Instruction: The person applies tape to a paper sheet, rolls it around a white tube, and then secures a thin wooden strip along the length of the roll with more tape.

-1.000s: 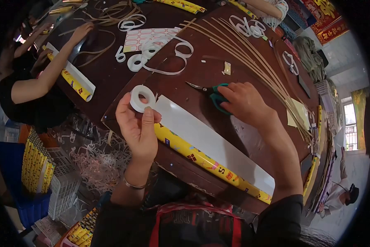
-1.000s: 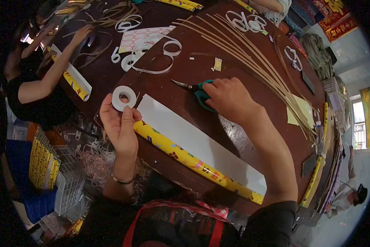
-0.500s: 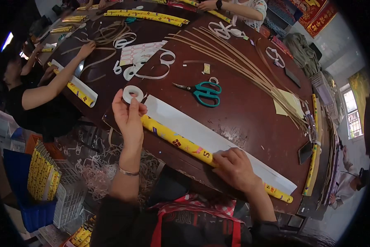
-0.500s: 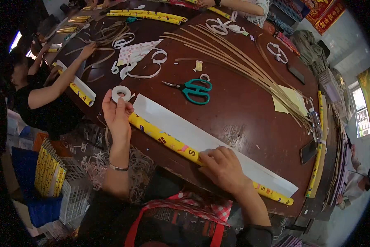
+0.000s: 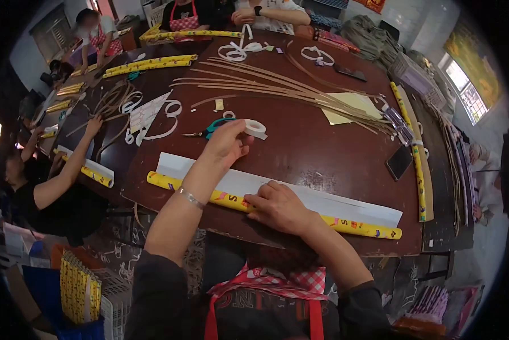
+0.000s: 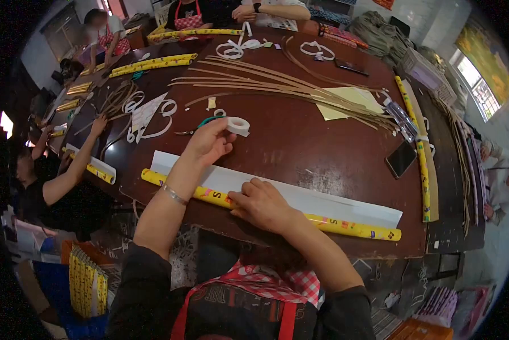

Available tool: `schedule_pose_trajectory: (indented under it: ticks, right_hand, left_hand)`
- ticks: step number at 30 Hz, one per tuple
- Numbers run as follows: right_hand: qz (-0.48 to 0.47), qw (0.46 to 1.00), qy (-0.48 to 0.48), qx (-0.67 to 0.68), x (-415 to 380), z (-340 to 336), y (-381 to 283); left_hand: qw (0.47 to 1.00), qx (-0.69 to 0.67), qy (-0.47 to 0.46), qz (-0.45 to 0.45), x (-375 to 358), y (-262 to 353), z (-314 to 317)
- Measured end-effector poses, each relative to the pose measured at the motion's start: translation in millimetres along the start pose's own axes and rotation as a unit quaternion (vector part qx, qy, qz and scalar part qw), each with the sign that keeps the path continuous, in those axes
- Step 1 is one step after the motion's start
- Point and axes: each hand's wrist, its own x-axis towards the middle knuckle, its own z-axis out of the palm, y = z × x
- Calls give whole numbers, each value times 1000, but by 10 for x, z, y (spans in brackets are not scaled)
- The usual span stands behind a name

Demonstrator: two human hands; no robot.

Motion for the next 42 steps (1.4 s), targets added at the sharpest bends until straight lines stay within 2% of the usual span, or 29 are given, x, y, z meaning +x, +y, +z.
schedule_pose_trajectory:
  ticks: [1,8,10,14,16,17,19,20,22,23,25,26,28,29,31,34,38,40,41,42]
  right_hand:
    - [-7,1000,-1,-5,-4,2,1]
    - [3,1000,-18,16,-3,-2,9]
    - [4,1000,-24,9,-4,2,9]
    - [20,998,-39,37,-13,8,11]
    - [21,998,-41,36,-3,-18,-2]
    - [22,998,-42,36,-2,-15,4]
    - [22,998,-42,36,-3,0,10]
    - [22,998,-42,38,-6,-1,2]
    - [26,998,-45,35,-3,-21,-5]
    - [27,998,-43,35,-1,-20,-1]
    - [23,998,-44,37,0,-9,8]
    - [26,998,-44,37,-7,-1,14]
    - [12,999,-35,27,-15,11,27]
    - [7,999,-38,27,-10,-6,16]
    - [31,998,-60,15,19,-66,-32]
    - [13,999,-49,-18,26,-70,-39]
    - [-42,989,-99,-98,181,-315,-89]
    - [-62,994,-48,-75,441,-565,-42]
    - [-76,992,0,-97,604,-580,46]
    - [-89,987,51,-120,804,-588,138]
  left_hand:
    - [999,4,3,-37,157,-69,78]
    - [986,149,70,-29,587,-381,439]
    - [969,225,106,2,658,-442,480]
    - [948,292,122,40,704,-506,539]
    - [921,349,137,110,685,-565,541]
    - [921,348,137,109,680,-575,525]
    - [874,457,98,132,608,-539,498]
    - [874,458,98,131,567,-525,482]
    - [744,631,115,186,464,-467,474]
    - [743,632,114,186,418,-445,467]
    - [704,646,56,289,359,-444,443]
    - [704,646,53,289,354,-467,438]
    - [610,710,11,352,357,-492,415]
    - [612,709,16,351,372,-491,403]
    - [597,748,-32,288,382,-484,406]
    - [626,718,-25,302,450,-521,387]
    - [623,712,0,324,494,-617,385]
    - [608,709,0,357,500,-635,375]
    - [605,757,-57,242,567,-546,417]
    - [608,755,-50,240,596,-588,405]
